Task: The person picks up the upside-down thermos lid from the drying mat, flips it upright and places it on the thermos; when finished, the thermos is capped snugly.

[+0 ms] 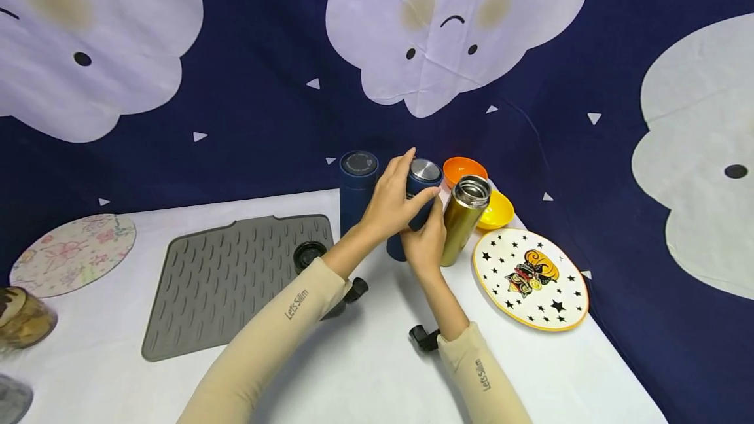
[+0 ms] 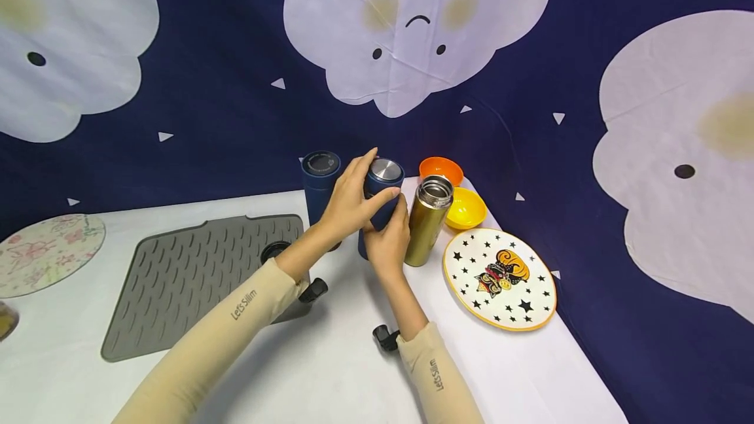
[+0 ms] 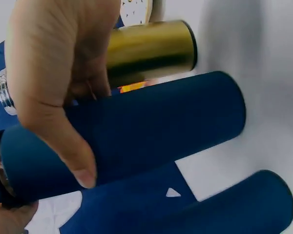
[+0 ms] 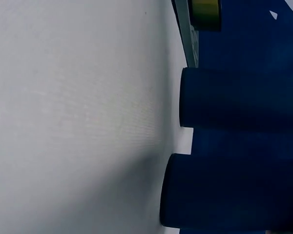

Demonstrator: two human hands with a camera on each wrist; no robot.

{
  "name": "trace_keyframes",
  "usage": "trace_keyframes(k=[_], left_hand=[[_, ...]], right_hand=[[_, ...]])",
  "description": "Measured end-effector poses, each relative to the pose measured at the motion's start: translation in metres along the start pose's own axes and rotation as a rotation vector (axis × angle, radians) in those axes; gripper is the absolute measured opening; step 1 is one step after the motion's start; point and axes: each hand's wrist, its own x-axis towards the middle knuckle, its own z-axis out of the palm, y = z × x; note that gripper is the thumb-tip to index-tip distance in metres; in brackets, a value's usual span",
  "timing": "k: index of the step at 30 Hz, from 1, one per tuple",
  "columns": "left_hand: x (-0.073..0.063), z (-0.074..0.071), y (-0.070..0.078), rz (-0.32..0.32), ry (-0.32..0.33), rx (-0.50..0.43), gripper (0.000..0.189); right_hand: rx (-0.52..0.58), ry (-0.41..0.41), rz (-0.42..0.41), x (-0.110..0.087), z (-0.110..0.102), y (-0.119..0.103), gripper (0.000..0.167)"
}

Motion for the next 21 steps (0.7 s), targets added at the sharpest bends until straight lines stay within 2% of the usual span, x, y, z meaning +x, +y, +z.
trace_keyframes(k=[4,7,9,12,14,17,19,21], left_hand=[[-0.005,0.002,-0.001,0.017,0.023,0.003,0.075],[-0.008,0.004,-0.005,0.029,0.050,-0.051,0.069],[-0.008,0.004,-0.009,0.028,0.046,-0.112,0.065],[-0.005,-0.001,-0.013,0.005,-0.027,-0.193,0.062],[-0.003,-0.004,-0.012,-0.032,-0.088,-0.213,0.062],[-0.004,-0.004,-0.003,-0.106,-0.125,-0.126,0.070],[-0.006,0.000,0.007,-0.127,-0.093,0.022,0.078],[-0.007,0.004,0.014,-0.100,-0.030,0.211,0.085]], right_hand=[[0.007,0.004,-0.010,-0.001,0.000,0.000,0.071],[0.007,-0.004,-0.004,0.000,0.000,-0.001,0.070],[0.006,-0.016,0.008,0.000,-0.001,-0.002,0.071],[0.010,-0.042,0.037,0.000,-0.002,-0.001,0.074],[0.014,-0.052,0.046,0.000,-0.003,-0.001,0.075],[0.011,-0.058,0.023,0.000,-0.003,0.000,0.069],[-0.021,-0.046,-0.013,-0.001,-0.002,0.001,0.058],[-0.038,-0.036,-0.048,-0.003,-0.001,0.002,0.049]])
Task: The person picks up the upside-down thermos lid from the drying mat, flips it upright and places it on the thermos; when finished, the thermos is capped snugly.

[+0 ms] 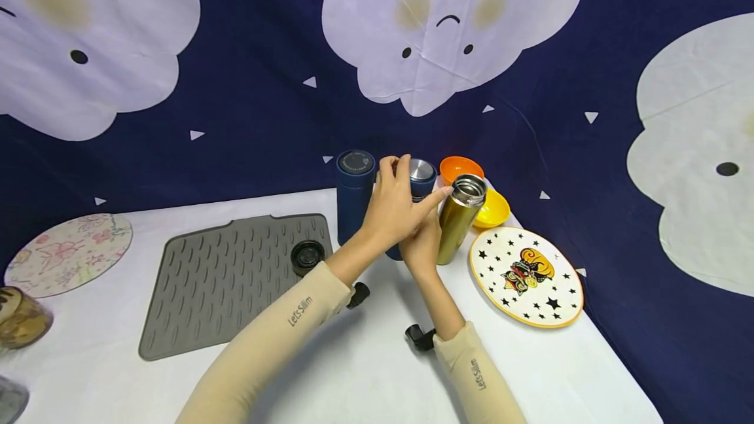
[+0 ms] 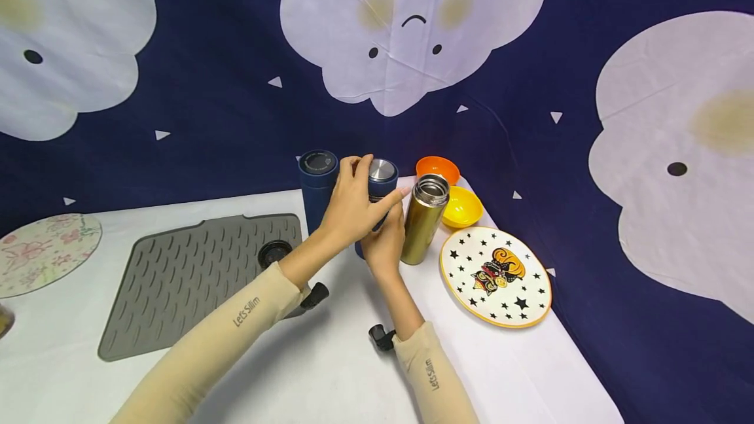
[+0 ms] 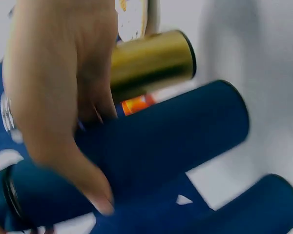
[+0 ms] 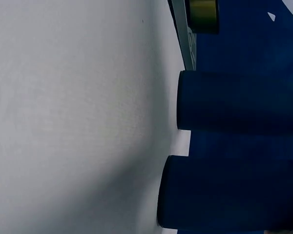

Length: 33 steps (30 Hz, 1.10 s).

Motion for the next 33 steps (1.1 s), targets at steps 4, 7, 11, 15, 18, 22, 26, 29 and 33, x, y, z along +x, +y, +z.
trace_keyframes(k=[4,7,11,15,18,22,26,29,33], left_hand=[[0.000,0.004,0.000,0.100,0.178,0.212,0.073],[0.001,0.004,-0.008,0.141,0.213,0.069,0.065],[0.002,0.001,-0.021,0.111,0.142,-0.289,0.067],[0.003,-0.004,-0.024,0.039,0.031,-0.371,0.072],[0.006,-0.009,-0.019,0.028,-0.071,-0.244,0.078],[0.013,-0.015,-0.014,0.047,-0.119,-0.101,0.077],[0.011,-0.013,-0.013,0.064,-0.006,-0.038,0.076],[0.007,-0.005,-0.013,0.105,0.132,0.048,0.075],[0.003,0.003,-0.013,0.149,0.289,0.204,0.075]], right_hand=[[0.015,0.012,-0.020,-0.003,0.003,-0.001,0.054],[0.043,0.011,0.007,-0.003,0.004,-0.003,0.068],[0.046,0.014,0.057,-0.002,0.005,-0.005,0.076],[0.038,0.006,0.061,-0.001,0.005,-0.005,0.072],[0.041,-0.008,0.044,-0.002,0.006,-0.005,0.071],[0.063,-0.023,0.067,-0.004,0.007,-0.008,0.079],[0.066,-0.003,0.078,-0.004,0.010,-0.007,0.080],[0.028,0.039,0.028,-0.004,0.014,-0.006,0.074],[-0.021,0.077,-0.037,-0.005,0.018,-0.005,0.067]])
